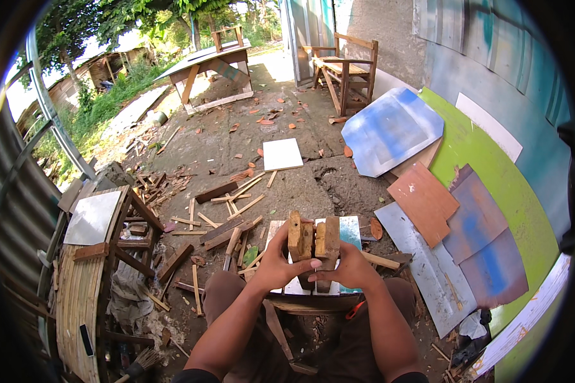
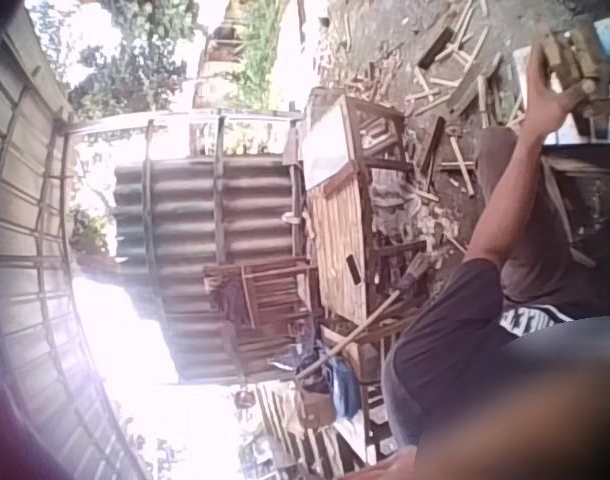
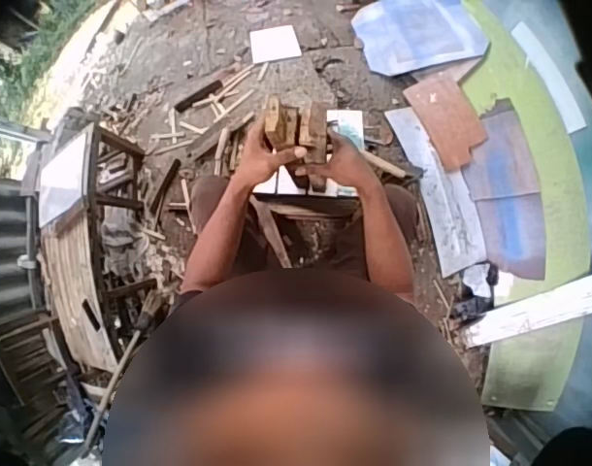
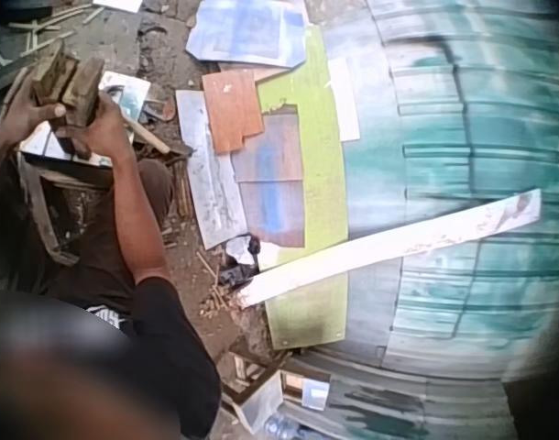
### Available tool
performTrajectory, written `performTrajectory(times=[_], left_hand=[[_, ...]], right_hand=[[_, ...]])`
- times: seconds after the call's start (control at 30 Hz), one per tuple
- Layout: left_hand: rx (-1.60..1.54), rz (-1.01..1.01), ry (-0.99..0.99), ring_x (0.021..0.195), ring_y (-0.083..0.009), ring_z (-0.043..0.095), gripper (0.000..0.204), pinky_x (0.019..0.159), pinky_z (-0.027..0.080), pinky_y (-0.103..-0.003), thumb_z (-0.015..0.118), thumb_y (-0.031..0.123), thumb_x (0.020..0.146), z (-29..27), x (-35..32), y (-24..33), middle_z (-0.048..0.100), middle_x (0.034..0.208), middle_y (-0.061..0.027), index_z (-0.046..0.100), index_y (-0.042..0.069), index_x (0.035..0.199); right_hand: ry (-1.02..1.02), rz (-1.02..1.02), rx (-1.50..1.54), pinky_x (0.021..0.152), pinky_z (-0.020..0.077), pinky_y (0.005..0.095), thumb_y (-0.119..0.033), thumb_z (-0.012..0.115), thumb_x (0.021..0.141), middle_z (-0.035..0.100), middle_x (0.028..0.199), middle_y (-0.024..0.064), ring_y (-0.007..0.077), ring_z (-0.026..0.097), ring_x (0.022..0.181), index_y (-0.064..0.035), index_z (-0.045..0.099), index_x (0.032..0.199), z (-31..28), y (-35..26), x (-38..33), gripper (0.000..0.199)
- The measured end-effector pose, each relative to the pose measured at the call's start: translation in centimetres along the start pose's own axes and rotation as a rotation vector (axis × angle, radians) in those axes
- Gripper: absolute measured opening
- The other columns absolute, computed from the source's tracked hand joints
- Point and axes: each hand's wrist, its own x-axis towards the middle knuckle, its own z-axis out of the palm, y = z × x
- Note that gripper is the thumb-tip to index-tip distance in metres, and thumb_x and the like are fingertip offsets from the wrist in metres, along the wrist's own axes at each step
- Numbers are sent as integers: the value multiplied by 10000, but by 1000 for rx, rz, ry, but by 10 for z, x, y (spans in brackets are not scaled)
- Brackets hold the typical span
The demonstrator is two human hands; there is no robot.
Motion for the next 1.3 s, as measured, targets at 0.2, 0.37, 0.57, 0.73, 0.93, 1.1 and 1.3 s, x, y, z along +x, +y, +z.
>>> performTrajectory(times=[0.2,0.37,0.57,0.73,0.93,1.1,1.3], left_hand=[[-49,-22,-23,1312,-204,626,900,1118,525,-392,943,30,796,4,3,-2,641,1389,-95,442,68,1543],[11,-49,7,1266,-203,664,896,1072,564,-386,947,34,793,-1,6,-6,656,1372,-105,440,41,1531],[46,13,1,1260,-199,668,887,1072,561,-386,945,39,793,1,8,-8,658,1376,-108,446,22,1527],[63,35,-22,1249,-196,671,878,1063,567,-391,948,38,786,3,7,-6,686,1335,-118,463,1,1517],[-76,147,159,1186,-325,721,841,1017,598,-462,929,62,780,-5,-1,-9,697,1276,-207,464,-62,1470],[-88,172,407,1041,-389,751,816,943,619,-499,838,390,878,-31,-7,-16,702,1155,-239,472,-58,1455],[13,60,331,1007,-357,748,802,902,612,-474,818,405,878,-41,-21,-23,694,1138,-223,480,-37,1455]], right_hand=[[26,-17,-10,1043,559,383,-251,1023,735,757,1253,108,190,708,1163,-13,599,1432,3,-8,0,849],[59,38,15,1057,547,373,-232,1005,768,725,1259,96,180,679,1190,-7,572,1438,13,-10,1,828],[47,-43,177,1090,531,379,-227,999,773,632,1416,135,196,631,1276,-20,393,1592,19,2,1,1040],[50,-49,61,1095,533,395,-283,1007,757,642,1422,170,232,642,1300,-11,393,1604,12,2,-2,1081],[166,-118,-170,1082,541,404,-389,1016,733,716,1313,184,267,699,1224,31,481,1527,-9,-9,-12,1046],[609,-318,296,908,595,373,-190,876,898,708,1090,85,184,722,981,25,439,1529,-83,8,-46,798],[1343,-87,117,904,554,355,-241,815,954,673,1124,129,233,692,980,30,514,1342,-182,63,-130,561]])
